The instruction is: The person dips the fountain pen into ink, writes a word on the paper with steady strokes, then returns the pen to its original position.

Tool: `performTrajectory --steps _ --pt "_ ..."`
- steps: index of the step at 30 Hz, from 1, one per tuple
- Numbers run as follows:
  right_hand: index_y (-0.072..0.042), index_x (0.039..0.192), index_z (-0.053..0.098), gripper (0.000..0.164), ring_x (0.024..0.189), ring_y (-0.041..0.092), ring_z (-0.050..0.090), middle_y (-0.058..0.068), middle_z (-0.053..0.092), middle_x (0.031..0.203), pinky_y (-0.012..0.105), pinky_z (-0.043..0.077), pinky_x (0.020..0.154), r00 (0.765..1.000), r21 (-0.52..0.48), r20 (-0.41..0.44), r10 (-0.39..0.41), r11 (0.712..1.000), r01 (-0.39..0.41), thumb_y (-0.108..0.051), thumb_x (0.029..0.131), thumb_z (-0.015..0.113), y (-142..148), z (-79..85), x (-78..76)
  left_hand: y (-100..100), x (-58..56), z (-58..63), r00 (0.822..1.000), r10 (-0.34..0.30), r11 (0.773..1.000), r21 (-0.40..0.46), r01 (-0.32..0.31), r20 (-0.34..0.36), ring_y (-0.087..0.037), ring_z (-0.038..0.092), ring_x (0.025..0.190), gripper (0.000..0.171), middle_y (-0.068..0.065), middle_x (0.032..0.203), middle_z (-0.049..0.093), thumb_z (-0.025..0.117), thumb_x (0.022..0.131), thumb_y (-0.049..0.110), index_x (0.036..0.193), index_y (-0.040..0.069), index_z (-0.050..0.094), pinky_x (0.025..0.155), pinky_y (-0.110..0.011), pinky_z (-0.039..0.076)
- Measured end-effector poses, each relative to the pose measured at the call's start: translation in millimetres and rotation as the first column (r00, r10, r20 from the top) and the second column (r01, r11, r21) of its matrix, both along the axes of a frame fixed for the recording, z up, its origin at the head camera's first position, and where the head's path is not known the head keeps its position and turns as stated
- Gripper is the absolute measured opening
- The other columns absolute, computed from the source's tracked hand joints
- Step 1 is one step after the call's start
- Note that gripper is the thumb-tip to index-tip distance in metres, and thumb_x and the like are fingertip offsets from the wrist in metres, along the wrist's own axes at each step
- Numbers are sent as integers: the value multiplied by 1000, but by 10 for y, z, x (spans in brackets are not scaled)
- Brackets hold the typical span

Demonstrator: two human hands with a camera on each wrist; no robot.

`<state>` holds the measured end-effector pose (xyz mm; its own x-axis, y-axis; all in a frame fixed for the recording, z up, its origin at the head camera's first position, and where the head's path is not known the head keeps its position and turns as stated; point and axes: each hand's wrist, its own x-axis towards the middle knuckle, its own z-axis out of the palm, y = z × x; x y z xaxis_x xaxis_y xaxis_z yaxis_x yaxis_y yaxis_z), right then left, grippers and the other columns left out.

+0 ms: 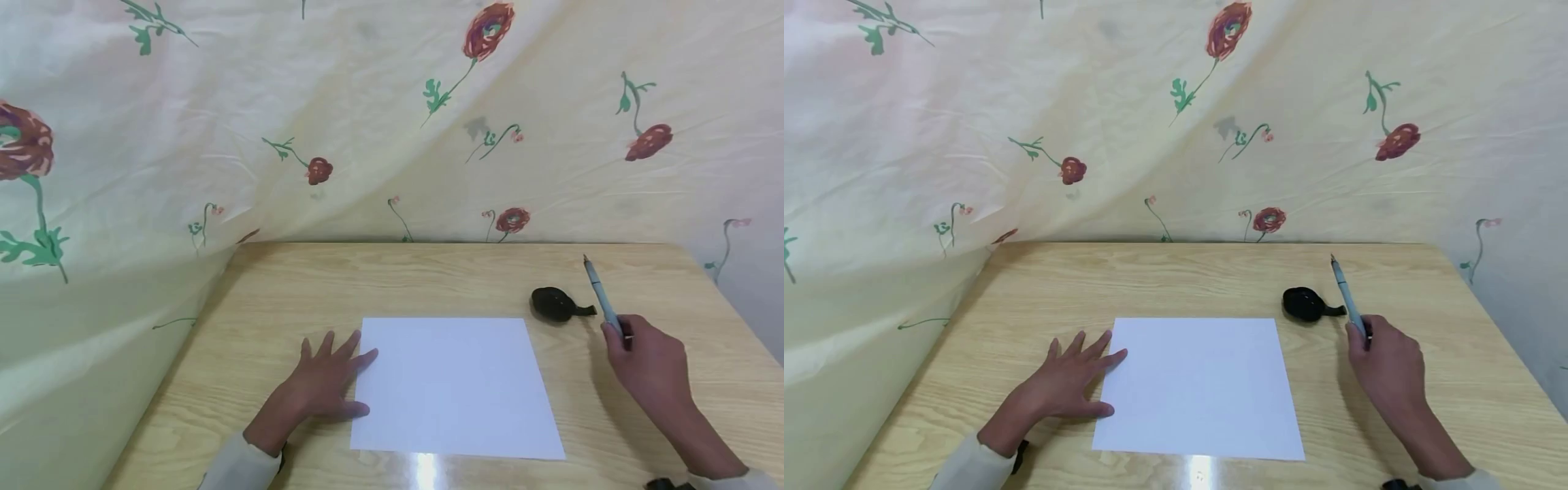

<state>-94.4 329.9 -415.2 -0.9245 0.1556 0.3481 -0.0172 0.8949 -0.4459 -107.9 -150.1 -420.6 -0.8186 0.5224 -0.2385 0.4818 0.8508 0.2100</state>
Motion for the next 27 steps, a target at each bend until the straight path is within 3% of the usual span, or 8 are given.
performTrajectory --steps 4,7,9,11,14,18,20,27 --pt "11 108 68 24 57 -2 55 26 69 79 24 34 48 980 -16 -196 -25 1000 23 -6 91 69 -25 16 -12 -3 10 13 1000 6 1000 17 -7 10 -55 21 142 87 -12 163 25 75 79 59 153 30 40 100 -82 14" --pt "9 107 71 25 64 -26 38 26 71 82 14 32 50 946 -45 -325 -23 999 9 -3 86 73 -44 15 -14 -5 11 20 1000 10 999 30 -11 16 -56 20 142 87 -12 163 25 75 79 58 153 29 41 101 -82 13" --pt "8 107 73 24 67 -30 35 9 74 82 7 31 53 916 -81 -400 -18 997 -15 -1 84 74 -51 9 -16 -6 14 23 1000 12 999 36 -12 21 -56 20 142 87 -13 163 25 76 79 57 153 29 41 101 -82 13" --pt "6 105 75 23 68 -29 40 -11 72 85 3 32 56 880 -126 -474 -11 990 -56 -1 83 74 -57 2 -27 -7 12 22 1000 14 999 34 -14 25 -56 19 143 87 -12 163 25 76 79 57 153 29 41 101 -82 12" --pt "6 98 77 19 69 -21 50 -25 64 84 2 37 63 795 -210 -606 -24 969 -131 -2 81 75 -113 34 -61 -2 6 20 999 16 999 29 -17 30 -56 19 143 87 -12 163 24 75 79 58 154 30 40 101 -82 12" --pt "10 87 76 16 76 -15 57 -4 69 72 6 39 73 677 -250 -735 -42 944 -214 -2 77 74 -241 138 -89 5 -1 11 1000 12 1000 17 -12 21 -56 20 142 88 -12 163 24 75 79 58 154 31 39 101 -82 14" --pt "13 84 74 18 78 -14 57 0 69 71 7 39 75 650 -247 -759 -41 941 -229 -4 78 72 -287 175 -88 7 -3 10 1000 11 1000 15 -11 19 -56 20 142 87 -12 163 24 75 79 58 154 31 39 101 -81 14" --pt "18 76 55 39 80 -17 52 4 60 67 6 34 72 609 -214 -793 -35 951 -224 -18 84 70 -331 165 -92 11 -12 23 1000 11 1000 14 -11 19 -56 21 142 87 -12 163 24 75 79 58 154 30 39 101 -82 15"
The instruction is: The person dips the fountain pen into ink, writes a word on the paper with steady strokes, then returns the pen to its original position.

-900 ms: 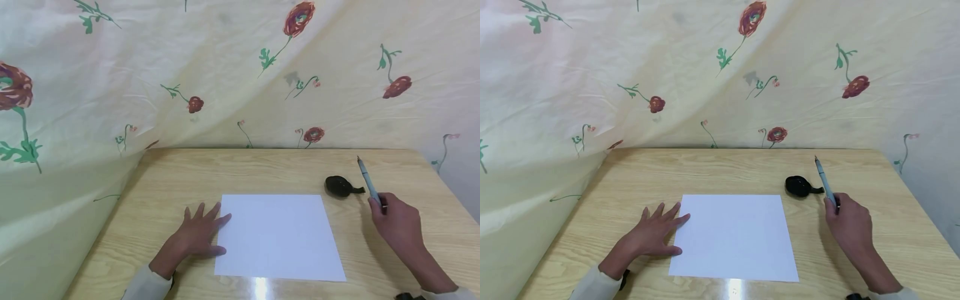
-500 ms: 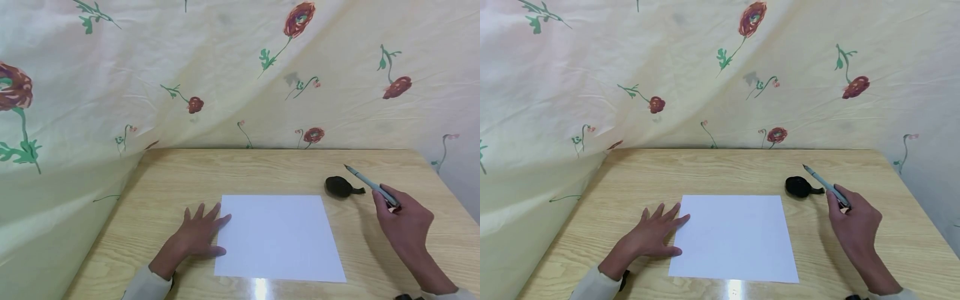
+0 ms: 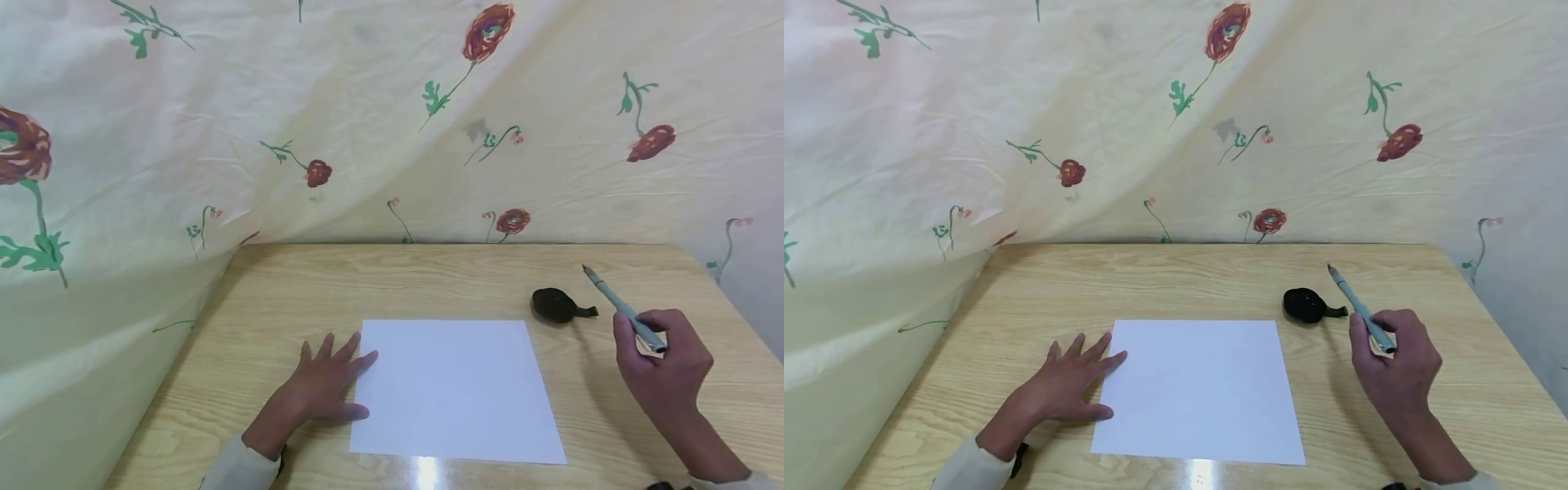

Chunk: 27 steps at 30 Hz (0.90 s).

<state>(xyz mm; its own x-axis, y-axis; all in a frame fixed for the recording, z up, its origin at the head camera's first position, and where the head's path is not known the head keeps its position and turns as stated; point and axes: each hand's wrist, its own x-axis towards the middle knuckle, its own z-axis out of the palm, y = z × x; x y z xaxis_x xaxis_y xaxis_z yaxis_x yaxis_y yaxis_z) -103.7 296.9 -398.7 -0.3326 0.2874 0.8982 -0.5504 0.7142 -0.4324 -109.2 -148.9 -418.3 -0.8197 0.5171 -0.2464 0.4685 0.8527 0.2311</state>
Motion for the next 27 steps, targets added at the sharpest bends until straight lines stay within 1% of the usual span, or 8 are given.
performTrajectory --steps 4,8,11,14,16,19,21,27 --pt "11 71 50 52 74 -12 47 17 49 59 7 32 72 997 67 -78 -2 998 8 -34 87 72 -23 -15 -48 0 -2 5 1000 4 1000 4 -4 3 -56 20 142 87 -12 163 24 75 80 57 154 30 39 101 -81 14" --pt "5 68 48 58 66 -4 41 14 44 56 8 29 69 993 95 -113 -13 995 24 -44 88 71 -60 -6 -78 0 -7 1 1000 6 1000 8 -6 6 -56 20 142 86 -12 163 24 75 80 57 154 30 39 101 -81 14" --pt "7 69 52 54 64 -4 39 13 44 55 7 29 68 992 80 -126 -7 997 17 -40 87 71 -80 10 -83 1 -14 -9 1000 2 1000 6 -2 2 -56 20 142 86 -12 163 24 75 80 57 154 30 39 101 -81 15" --pt "10 76 67 40 67 -8 45 16 53 56 6 33 70 989 65 -141 35 998 -26 -29 87 71 -83 16 -90 0 -20 -10 1000 -1 1000 -1 1 -2 -56 20 142 87 -12 163 23 74 80 57 154 30 38 101 -81 15" --pt "10 85 74 31 73 -10 55 19 63 61 6 38 73 986 69 -149 74 996 -65 -21 87 70 -73 11 -99 -2 -26 -11 1000 -1 1000 -5 1 -3 -56 20 142 87 -12 164 23 74 80 58 154 31 38 101 -81 16" --pt "9 93 76 27 85 -13 59 22 70 72 5 41 78 986 105 -128 109 990 -96 -17 89 68 -48 -10 -108 -2 -33 -4 1000 2 1000 -1 -2 1 -56 19 142 87 -12 163 23 75 80 57 154 31 38 101 -81 15" --pt "7 94 76 28 87 -13 59 23 71 75 5 41 79 988 128 -110 110 987 -96 -19 89 69 -33 -20 -119 -3 -38 -5 1000 2 1000 6 -2 4 -56 19 142 87 -12 163 24 75 80 57 154 31 39 101 -81 15" --pt "11 81 70 40 75 -10 52 25 58 62 5 37 76 991 149 -80 105 984 -92 -28 88 74 -5 -39 -161 -3 -47 -8 1000 1 1000 9 -2 6 -56 19 143 87 -12 163 24 75 80 57 154 31 39 101 -81 16"
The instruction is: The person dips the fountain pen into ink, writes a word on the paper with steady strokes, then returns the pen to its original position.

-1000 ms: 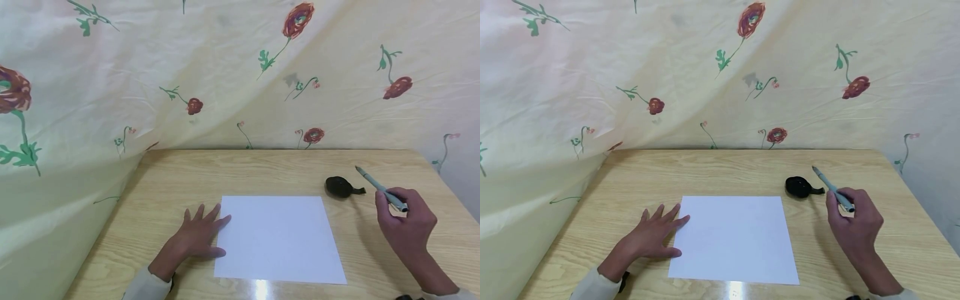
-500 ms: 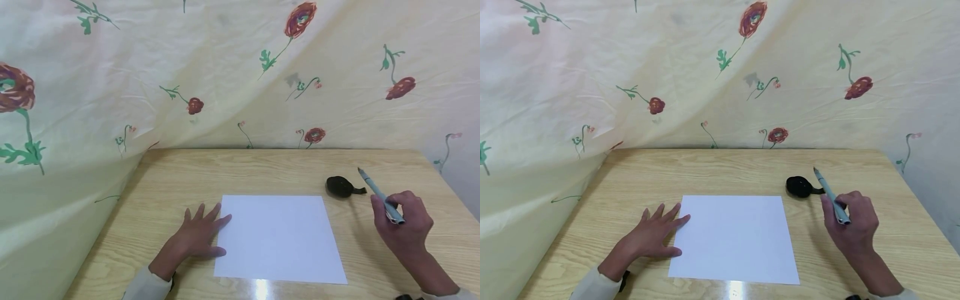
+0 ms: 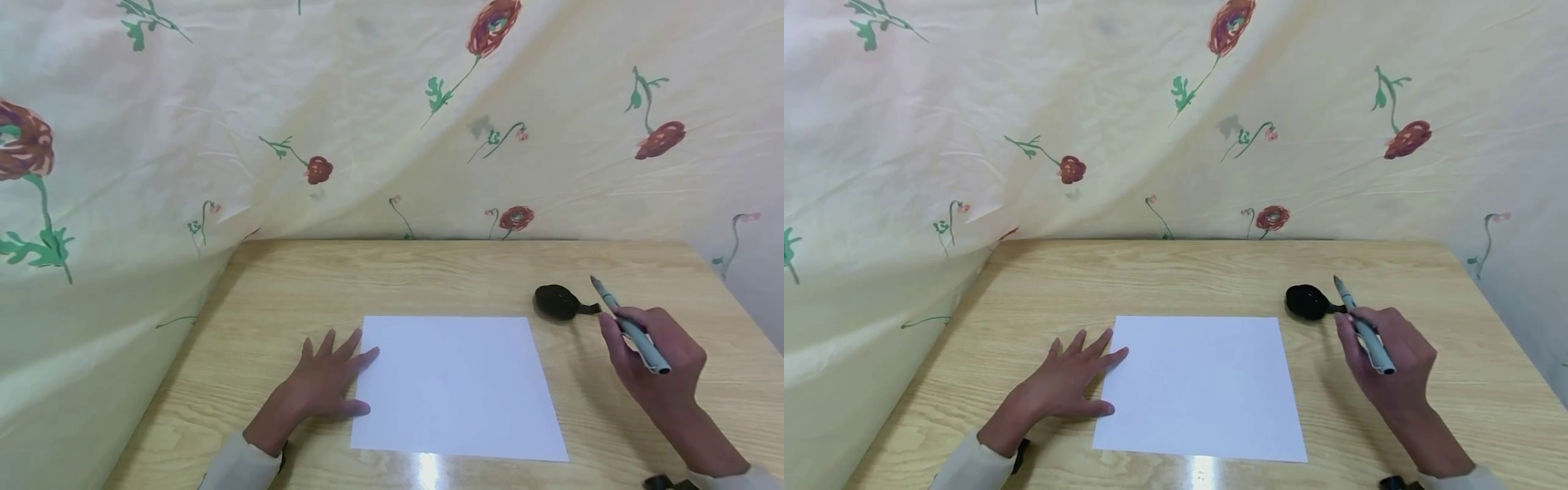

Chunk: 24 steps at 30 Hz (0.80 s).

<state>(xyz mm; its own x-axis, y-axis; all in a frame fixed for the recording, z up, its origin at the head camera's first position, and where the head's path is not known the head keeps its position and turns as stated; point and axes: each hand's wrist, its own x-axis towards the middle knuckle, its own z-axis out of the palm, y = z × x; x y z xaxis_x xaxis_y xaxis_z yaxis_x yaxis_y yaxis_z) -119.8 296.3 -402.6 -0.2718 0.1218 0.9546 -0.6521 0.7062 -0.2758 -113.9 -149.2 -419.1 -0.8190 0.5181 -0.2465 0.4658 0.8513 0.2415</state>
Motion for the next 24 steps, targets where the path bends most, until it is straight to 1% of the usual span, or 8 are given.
performTrajectory --steps 4,6,8,12,14,17,20,24 --pt "11 73 65 41 74 -11 52 22 55 59 5 37 74 1000 -32 10 -14 999 15 -27 86 76 -5 1 -8 -1 -6 -3 1000 3 1000 -9 -3 -1 -55 19 143 87 -11 164 23 75 80 58 154 32 38 101 -81 16" --pt "11 70 65 39 75 -13 53 20 56 58 6 38 73 1000 -66 12 -1 998 2 -23 84 78 -12 5 -5 -2 -8 -1 1000 4 1000 -13 -4 -1 -55 19 143 87 -11 164 23 74 80 59 154 32 38 101 -81 15" --pt "13 69 63 40 76 -14 53 20 57 58 6 39 72 1000 -82 19 7 997 -5 -22 83 79 -20 13 5 -2 -9 1 1000 6 1000 -11 -6 1 -55 19 143 87 -11 164 23 75 79 59 154 32 38 102 -81 15" --pt "15 70 59 50 78 -17 52 24 55 59 5 38 74 999 -61 44 -9 998 11 -28 86 77 -32 37 22 -4 -10 -6 1000 12 1000 -5 -12 12 -55 18 143 87 -11 164 23 75 79 58 154 32 38 102 -81 14" --pt "15 70 57 56 77 -19 49 27 53 58 3 36 73 998 -44 51 -41 998 44 -36 87 75 -38 44 26 -4 -12 -15 1000 13 1000 -7 -13 15 -55 18 143 87 -11 164 23 75 79 58 154 32 38 102 -81 14" --pt "15 68 55 64 74 -21 45 26 51 56 1 32 71 995 -28 61 -81 996 83 -44 87 72 -24 42 29 0 -14 -18 1000 12 1000 -13 -12 11 -54 18 144 87 -10 164 23 75 80 58 154 32 38 102 -81 14" --pt "13 67 53 67 71 -21 42 24 50 54 -1 29 69 993 -15 68 -99 995 100 -49 87 71 -2 28 25 0 -9 -17 1000 12 1000 -16 -11 9 -54 19 143 87 -10 164 23 75 79 59 154 32 38 102 -81 15" --pt "11 67 52 65 70 -20 42 22 51 54 0 26 66 990 -3 85 -111 994 112 -48 86 69 30 -3 17 0 -3 -17 1000 13 1000 -14 -13 9 -54 19 143 88 -10 164 23 75 79 59 154 32 39 102 -81 14"
